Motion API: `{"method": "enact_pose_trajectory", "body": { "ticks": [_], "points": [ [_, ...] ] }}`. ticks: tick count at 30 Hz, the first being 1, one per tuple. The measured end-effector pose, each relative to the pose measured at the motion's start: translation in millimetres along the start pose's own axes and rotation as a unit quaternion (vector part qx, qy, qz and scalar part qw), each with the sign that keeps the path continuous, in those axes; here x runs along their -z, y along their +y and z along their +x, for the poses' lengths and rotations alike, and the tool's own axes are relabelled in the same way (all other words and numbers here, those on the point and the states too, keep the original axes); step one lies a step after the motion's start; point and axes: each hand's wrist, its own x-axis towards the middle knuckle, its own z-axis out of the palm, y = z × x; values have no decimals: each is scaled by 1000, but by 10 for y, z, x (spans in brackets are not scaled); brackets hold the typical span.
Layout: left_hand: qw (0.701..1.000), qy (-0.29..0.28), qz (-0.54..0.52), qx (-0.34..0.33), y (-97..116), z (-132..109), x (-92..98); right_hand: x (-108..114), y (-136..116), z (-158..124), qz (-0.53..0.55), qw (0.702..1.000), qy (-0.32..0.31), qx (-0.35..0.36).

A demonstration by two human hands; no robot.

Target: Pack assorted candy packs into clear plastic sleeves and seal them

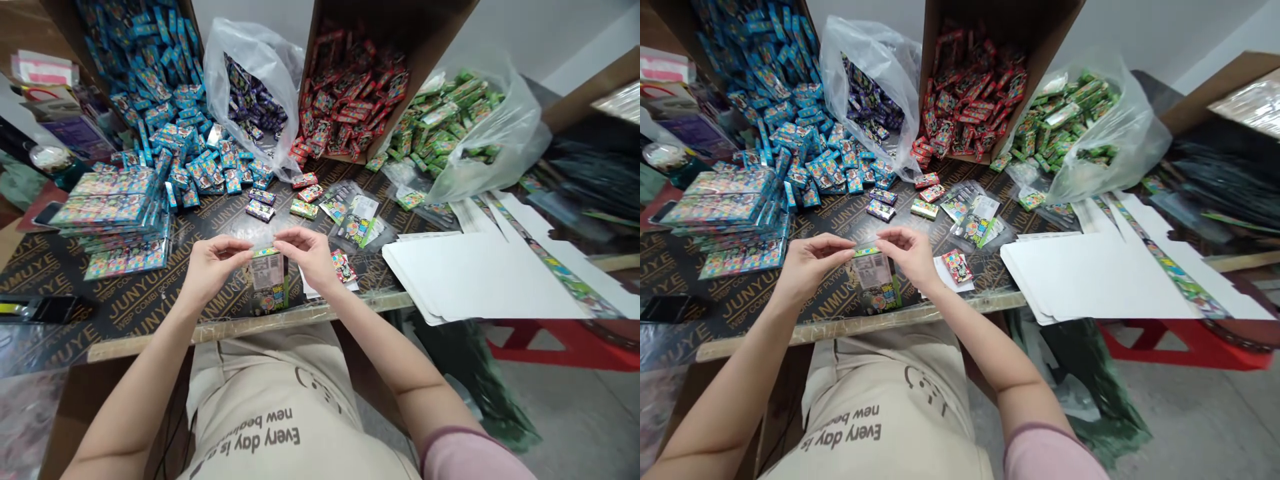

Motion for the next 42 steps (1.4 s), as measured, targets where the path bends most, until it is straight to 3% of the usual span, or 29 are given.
{"method": "enact_pose_trajectory", "body": {
  "ticks": [4, 7, 11, 14, 17, 19, 23, 26, 29, 32, 37, 39, 42],
  "points": [
    [999, -3, 27, -28, 41, -6, -4, 43, -39, 54, 20, 998, -38, -36],
    [989, -2, 100, -113, 62, -57, -6, 45, -55, 40, 0, 999, -43, -25],
    [944, -17, 213, -250, 69, -135, -7, 92, -116, -22, -79, 992, -86, 43],
    [912, -36, 253, -321, 34, -146, -12, 259, -112, -15, -137, 972, -159, 104],
    [889, -54, 305, -338, -15, -126, -16, 552, 63, 67, -242, 957, -108, 119],
    [877, -60, 327, -348, -40, -114, -18, 756, 267, 125, -376, 921, -57, 83],
    [867, -64, 325, -372, -59, -121, -35, 977, 660, 145, -568, 816, -101, -39],
    [875, -54, 318, -360, -69, -137, -57, 962, 807, 108, -595, 795, -113, -32],
    [884, -38, 313, -344, -90, -142, -72, 899, 858, 77, -582, 806, -107, 11],
    [889, -26, 311, -334, -112, -140, -86, 864, 897, 33, -536, 837, -102, 42],
    [898, 4, 305, -318, -131, -152, -124, 910, 920, -4, -464, 882, -79, 15],
    [903, 14, 298, -309, -140, -159, -136, 920, 820, 49, -393, 918, -52, -15],
    [911, 30, 282, -301, -160, -164, -145, 817, 464, 173, -212, 976, -12, -47]
  ]
}}
